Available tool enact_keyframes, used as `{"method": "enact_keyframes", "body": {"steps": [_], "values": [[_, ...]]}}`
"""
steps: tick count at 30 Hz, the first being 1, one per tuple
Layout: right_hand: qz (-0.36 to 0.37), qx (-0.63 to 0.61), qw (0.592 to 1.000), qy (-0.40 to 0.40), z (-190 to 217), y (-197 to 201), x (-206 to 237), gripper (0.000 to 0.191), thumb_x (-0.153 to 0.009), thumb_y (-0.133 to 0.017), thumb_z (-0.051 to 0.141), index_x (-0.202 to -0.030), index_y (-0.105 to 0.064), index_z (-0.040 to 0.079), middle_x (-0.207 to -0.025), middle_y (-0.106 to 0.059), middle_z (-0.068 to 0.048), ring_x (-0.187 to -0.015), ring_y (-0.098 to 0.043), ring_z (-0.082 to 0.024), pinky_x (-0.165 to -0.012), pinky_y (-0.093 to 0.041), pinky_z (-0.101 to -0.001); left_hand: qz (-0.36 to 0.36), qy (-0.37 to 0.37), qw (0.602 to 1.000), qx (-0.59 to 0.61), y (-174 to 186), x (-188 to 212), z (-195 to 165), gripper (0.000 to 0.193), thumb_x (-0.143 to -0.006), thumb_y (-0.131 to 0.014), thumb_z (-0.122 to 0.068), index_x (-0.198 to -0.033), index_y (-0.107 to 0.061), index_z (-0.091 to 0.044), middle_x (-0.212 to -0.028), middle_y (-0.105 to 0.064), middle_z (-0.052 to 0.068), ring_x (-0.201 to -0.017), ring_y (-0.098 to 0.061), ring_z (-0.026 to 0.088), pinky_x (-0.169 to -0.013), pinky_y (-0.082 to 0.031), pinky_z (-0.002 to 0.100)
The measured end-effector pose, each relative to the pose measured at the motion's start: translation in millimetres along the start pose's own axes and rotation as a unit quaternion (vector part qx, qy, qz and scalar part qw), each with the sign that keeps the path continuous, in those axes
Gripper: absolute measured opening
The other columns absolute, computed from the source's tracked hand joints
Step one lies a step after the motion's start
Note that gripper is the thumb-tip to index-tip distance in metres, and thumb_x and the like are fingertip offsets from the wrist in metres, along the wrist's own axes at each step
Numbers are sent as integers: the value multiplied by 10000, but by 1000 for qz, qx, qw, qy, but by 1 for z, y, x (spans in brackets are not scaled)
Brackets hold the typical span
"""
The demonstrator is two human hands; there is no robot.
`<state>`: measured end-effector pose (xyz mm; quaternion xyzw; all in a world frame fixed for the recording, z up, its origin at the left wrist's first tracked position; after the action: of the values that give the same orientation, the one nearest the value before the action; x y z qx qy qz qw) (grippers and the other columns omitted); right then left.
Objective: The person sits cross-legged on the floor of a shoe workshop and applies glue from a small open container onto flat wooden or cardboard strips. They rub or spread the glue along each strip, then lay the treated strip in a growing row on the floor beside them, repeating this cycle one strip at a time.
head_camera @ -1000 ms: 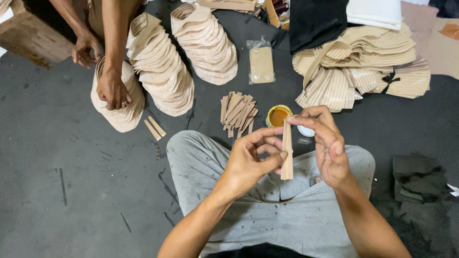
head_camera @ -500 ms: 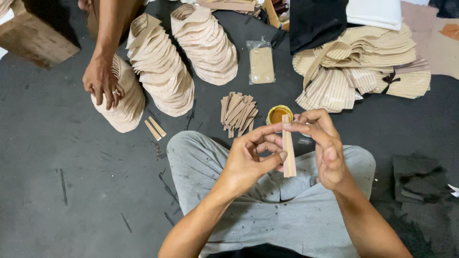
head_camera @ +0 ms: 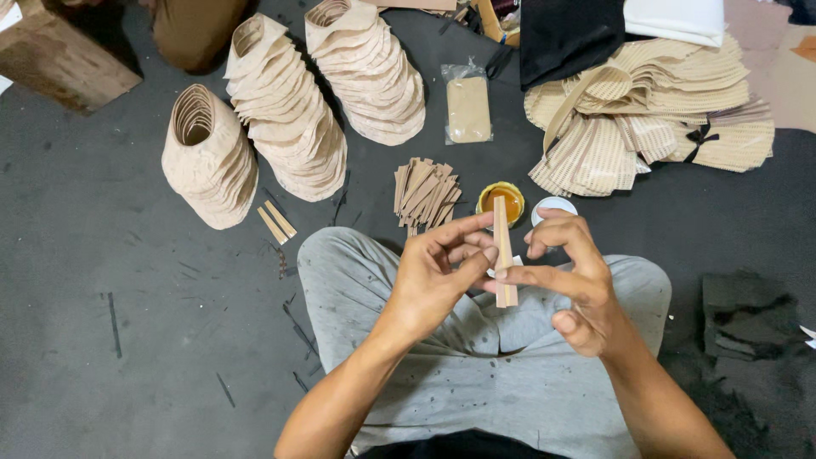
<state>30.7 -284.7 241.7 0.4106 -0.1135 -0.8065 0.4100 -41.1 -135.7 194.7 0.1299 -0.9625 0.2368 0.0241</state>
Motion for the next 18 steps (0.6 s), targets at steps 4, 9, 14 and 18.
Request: {"method": "enact_keyframes", "body": {"steps": [4,9,14,18], "values": [[9,44,999,26,10,0,3,655,-976,-359,610,-1078,-803,139,-1030,-534,-113,-1077,-568,-288,-1186,-362,-604,-17,-6,1000,3,4,0,-4,458,-964,-642,55,-1416,-566,75,-1053,-655,66,-918,-672,97,-769,-645,274],[-40,-12,999,9,13,5,5,716,-1019,-294,629,-1109,-781,113,-1034,-533,-98,-1085,-561,-286,-1190,-353,-578,-27,7,1000,12,8,-3,-5,482,-951,-634,44,-1423,-538,60,-1079,-628,54,-903,-703,126,-749,-667,289],[-47,26,999,-2,-4,3,-4,782,-1033,-277,640,-1165,-753,33,-1038,-542,-124,-1056,-564,-288,-1208,-376,-557,-15,-3,1000,11,3,-3,-1,470,-972,-635,52,-1431,-535,75,-1106,-615,66,-935,-708,146,-738,-659,297],[-64,48,996,48,3,2,4,696,-1008,-334,606,-1112,-774,77,-1002,-538,-127,-1025,-576,-275,-1167,-389,-582,-22,-25,998,55,9,-8,-2,468,-975,-621,53,-1433,-524,72,-1109,-616,74,-941,-719,163,-750,-665,308]]}}
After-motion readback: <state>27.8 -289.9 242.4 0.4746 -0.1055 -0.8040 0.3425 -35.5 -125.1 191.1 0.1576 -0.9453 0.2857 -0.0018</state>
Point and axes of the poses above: each hand's wrist, its own x-axis away from the middle knuckle, its own y-axis out of the back of the hand, z = x × y, the point moved 7 cm from there along -x, towards the middle knuckle
